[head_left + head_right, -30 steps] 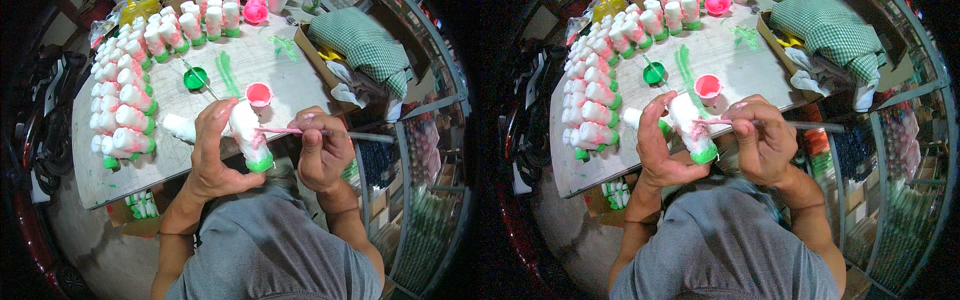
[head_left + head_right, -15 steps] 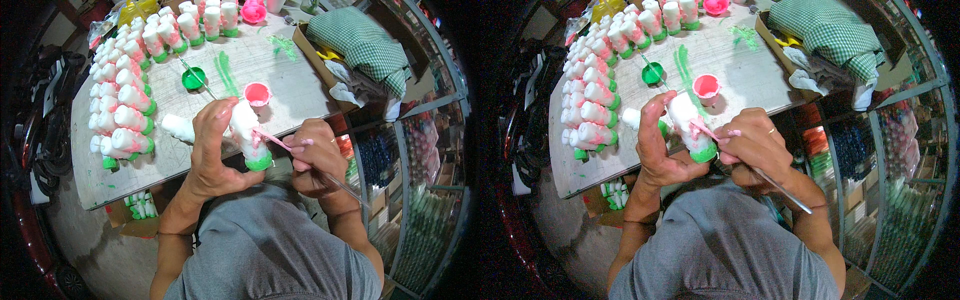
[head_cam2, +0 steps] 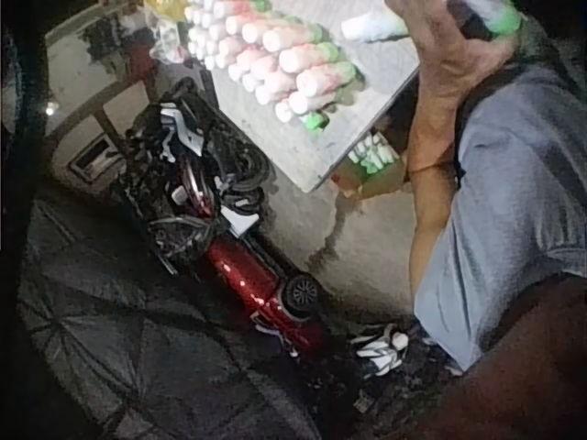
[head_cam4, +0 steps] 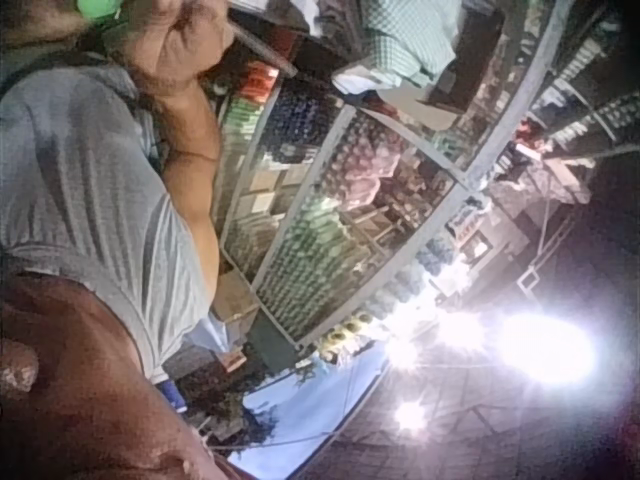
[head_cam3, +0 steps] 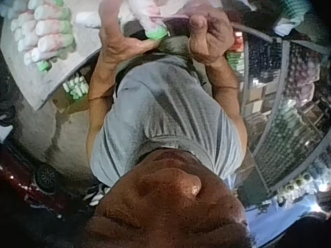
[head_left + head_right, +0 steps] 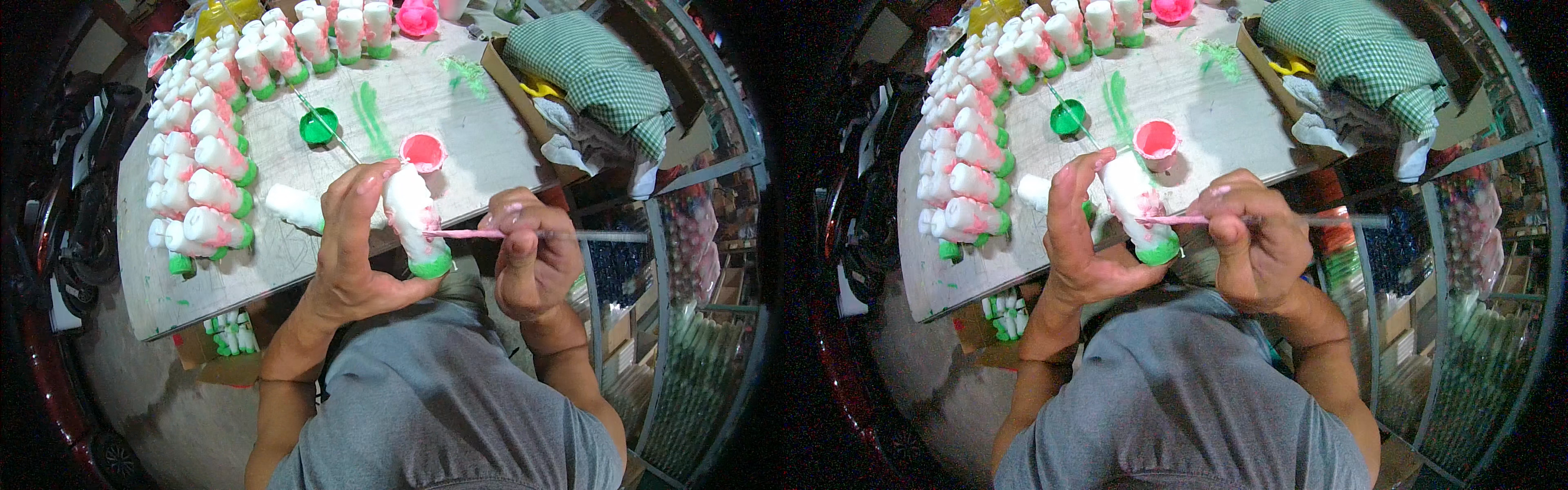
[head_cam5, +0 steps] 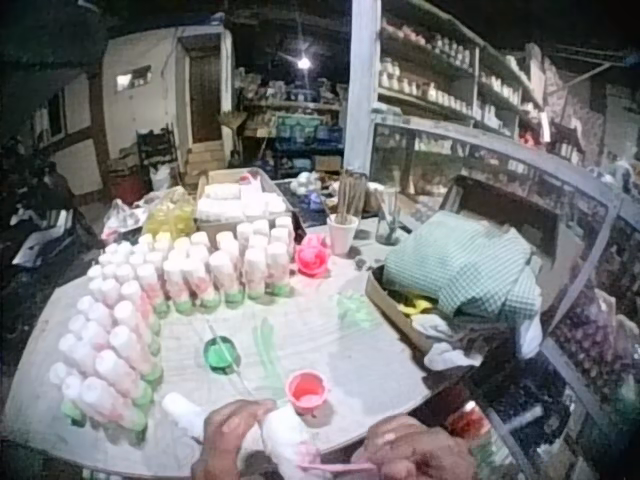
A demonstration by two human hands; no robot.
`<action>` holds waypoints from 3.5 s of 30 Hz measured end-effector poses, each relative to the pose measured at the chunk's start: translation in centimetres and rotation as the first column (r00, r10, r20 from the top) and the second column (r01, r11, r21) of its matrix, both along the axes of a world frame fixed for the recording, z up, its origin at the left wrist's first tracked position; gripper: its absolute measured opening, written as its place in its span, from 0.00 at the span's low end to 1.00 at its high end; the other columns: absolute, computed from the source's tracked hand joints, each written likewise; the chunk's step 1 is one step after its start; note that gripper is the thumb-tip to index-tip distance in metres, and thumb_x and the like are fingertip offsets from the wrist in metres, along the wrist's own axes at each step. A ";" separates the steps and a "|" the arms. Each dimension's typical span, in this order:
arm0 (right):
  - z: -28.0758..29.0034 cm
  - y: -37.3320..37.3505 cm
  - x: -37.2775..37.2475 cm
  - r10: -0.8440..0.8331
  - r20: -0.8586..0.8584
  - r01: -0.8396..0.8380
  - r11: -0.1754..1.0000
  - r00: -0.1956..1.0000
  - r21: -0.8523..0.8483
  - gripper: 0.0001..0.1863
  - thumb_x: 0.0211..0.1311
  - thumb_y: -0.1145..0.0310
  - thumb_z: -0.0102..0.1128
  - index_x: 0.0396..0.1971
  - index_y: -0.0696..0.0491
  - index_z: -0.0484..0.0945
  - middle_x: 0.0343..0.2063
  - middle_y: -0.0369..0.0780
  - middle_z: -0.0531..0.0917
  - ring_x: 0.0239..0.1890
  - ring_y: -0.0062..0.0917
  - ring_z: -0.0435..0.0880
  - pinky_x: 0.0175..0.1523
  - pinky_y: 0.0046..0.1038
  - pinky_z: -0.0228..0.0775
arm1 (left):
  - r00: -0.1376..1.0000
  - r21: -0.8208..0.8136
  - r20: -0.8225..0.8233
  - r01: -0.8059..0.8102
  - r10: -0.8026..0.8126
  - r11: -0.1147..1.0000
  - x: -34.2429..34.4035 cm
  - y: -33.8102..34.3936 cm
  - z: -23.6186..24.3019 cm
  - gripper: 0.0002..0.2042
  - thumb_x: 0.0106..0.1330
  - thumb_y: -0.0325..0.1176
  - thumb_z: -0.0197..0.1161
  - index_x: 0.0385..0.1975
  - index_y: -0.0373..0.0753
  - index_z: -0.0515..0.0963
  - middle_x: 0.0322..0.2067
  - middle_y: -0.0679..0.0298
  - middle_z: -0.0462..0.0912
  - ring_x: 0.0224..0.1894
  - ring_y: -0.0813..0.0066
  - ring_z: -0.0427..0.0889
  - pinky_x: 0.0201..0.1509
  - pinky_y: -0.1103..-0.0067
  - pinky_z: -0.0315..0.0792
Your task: The person paints small white cylindrical objects with pink and green paint using a brush. They dip the brush into paint containers and apply color to the objects, then place them on a table among many similar items.
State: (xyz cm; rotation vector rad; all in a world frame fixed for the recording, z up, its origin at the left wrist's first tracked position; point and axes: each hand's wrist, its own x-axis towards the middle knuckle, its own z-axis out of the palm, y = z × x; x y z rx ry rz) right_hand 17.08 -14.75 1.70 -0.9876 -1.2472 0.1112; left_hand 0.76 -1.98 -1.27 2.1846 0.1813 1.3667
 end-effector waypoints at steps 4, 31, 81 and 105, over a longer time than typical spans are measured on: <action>0.1 0.8 0.4 0.025 -0.042 -0.028 0.997 0.999 -0.065 0.08 0.76 0.70 0.56 0.39 0.61 0.76 0.31 0.44 0.84 0.32 0.26 0.83 0.40 0.27 0.77 | 0.998 0.030 -0.055 -0.008 0.010 1.000 -0.2 -0.1 0.8 0.57 0.34 0.29 0.81 0.72 0.37 0.56 0.62 0.45 0.74 0.60 0.45 0.74 0.65 0.57 0.65; 0.9 0.4 0.9 0.048 0.021 -0.047 0.996 0.999 -0.075 0.04 0.73 0.77 0.58 0.39 0.62 0.76 0.29 0.43 0.84 0.30 0.25 0.81 0.36 0.26 0.75 | 0.984 0.109 -0.166 -0.048 0.066 0.993 -0.6 0.3 1.9 0.57 0.36 0.29 0.80 0.72 0.35 0.54 0.58 0.43 0.77 0.59 0.48 0.76 0.65 0.60 0.69; 1.2 -0.7 0.7 -0.061 0.350 0.088 0.994 0.935 -0.061 0.11 0.54 0.83 0.68 0.36 0.55 0.81 0.37 0.42 0.87 0.37 0.37 0.85 0.46 0.39 0.78 | 0.997 -0.146 0.001 0.073 -0.073 0.987 0.1 0.1 0.3 0.56 0.34 0.32 0.82 0.70 0.29 0.58 0.61 0.44 0.73 0.61 0.52 0.76 0.63 0.66 0.72; 3.4 6.0 5.3 -0.024 0.225 0.135 0.861 0.974 -0.490 0.05 0.59 0.73 0.69 0.35 0.57 0.85 0.33 0.43 0.84 0.38 0.38 0.82 0.45 0.35 0.74 | 0.986 -0.136 -0.166 -0.041 0.018 0.990 -1.5 1.3 0.9 0.56 0.35 0.27 0.79 0.72 0.33 0.54 0.65 0.52 0.66 0.68 0.58 0.67 0.76 0.65 0.57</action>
